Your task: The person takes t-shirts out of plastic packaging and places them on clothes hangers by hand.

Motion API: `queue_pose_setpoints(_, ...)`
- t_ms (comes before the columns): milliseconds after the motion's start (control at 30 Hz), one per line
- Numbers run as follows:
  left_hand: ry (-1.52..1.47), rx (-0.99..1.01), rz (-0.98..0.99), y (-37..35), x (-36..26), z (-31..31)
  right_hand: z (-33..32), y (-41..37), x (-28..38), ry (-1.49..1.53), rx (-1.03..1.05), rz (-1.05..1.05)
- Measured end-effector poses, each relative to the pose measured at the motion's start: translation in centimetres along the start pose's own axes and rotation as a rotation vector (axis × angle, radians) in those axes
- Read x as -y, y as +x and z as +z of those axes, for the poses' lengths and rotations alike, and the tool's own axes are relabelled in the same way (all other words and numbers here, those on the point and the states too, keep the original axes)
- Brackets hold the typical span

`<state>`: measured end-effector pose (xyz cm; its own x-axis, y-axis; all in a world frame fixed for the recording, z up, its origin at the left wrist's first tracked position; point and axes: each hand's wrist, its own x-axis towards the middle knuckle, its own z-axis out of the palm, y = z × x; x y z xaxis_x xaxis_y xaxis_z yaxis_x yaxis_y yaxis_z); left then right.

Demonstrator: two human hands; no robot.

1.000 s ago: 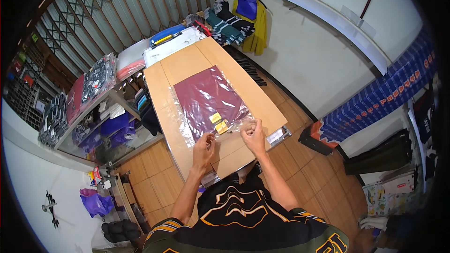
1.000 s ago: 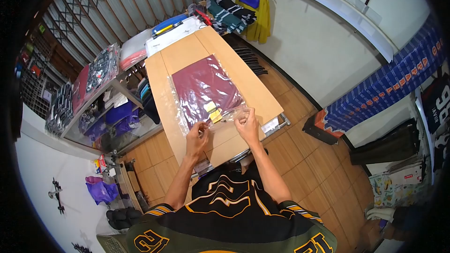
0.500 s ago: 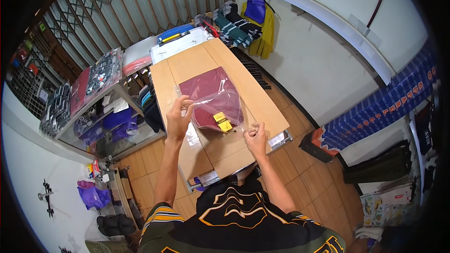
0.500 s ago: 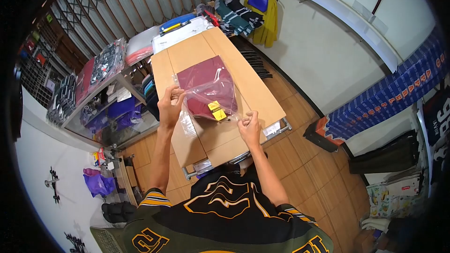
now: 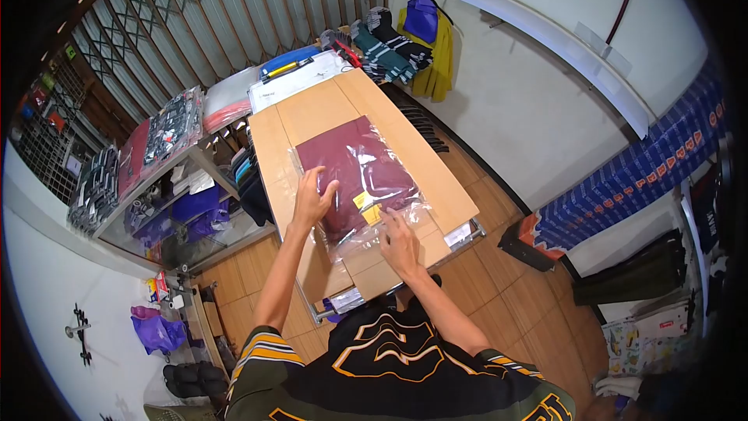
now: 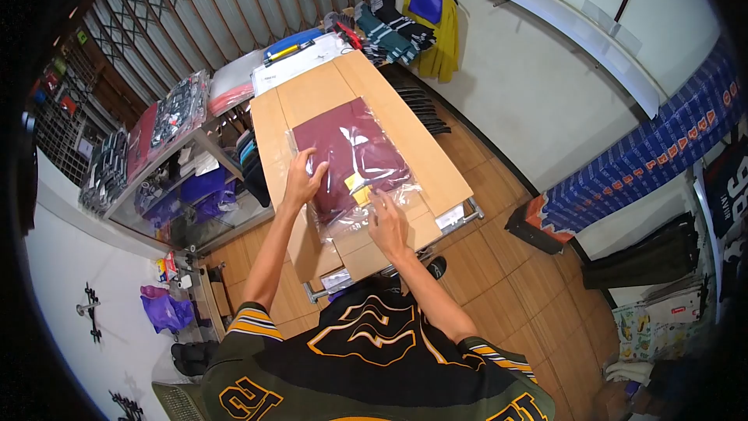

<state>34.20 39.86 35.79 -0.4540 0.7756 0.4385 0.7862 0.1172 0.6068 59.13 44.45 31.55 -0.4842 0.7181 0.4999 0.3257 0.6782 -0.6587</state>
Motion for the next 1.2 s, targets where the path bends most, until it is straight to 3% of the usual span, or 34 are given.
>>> queue_pose_setpoints(167, 0.215, 0.023, -0.077, 3.5, 8.3, 2.5, 1.2, 1.7, 0.4, -0.1, 0.179, 0.007)
queue_pose_setpoints(200, 0.274, 0.04, -0.143, 4.2, 9.4, 3.0, 1.0, 2.4, 1.1, -0.121, 0.246, 0.084)
queue_pose_setpoints(267, 0.327, 0.107, -0.302, 5.1, 10.4, 3.3, 1.1, 2.8, 1.3, -0.14, 0.316, 0.159)
queue_pose_setpoints(467, 0.395, 0.154, -0.479, 5.8, 8.7, 3.1, 3.7, 2.5, -1.7, -0.227, 0.301, 0.101)
queue_pose_setpoints(567, 0.393, 0.157, -0.482, 5.7, 8.9, 3.1, 3.5, 2.7, -1.9, -0.201, 0.297, 0.069)
queue_pose_setpoints(667, 0.374, 0.153, -0.466, 5.7, 9.9, 3.4, 3.0, 3.3, -1.6, -0.208, 0.306, 0.164)
queue_pose_setpoints(733, 0.36, 0.144, -0.445, 5.8, 10.9, 3.6, 3.0, 3.5, -1.8, -0.226, 0.159, 0.11)
queue_pose_setpoints(933, 0.335, 0.161, -0.491, 6.2, 9.0, 2.6, 1.2, 5.0, -3.0, -0.373, 0.338, 0.116)
queue_pose_setpoints(1200, 0.381, 0.154, -0.533, 7.0, 8.9, 2.7, -3.0, 1.3, -3.4, -0.404, 0.277, 0.027)
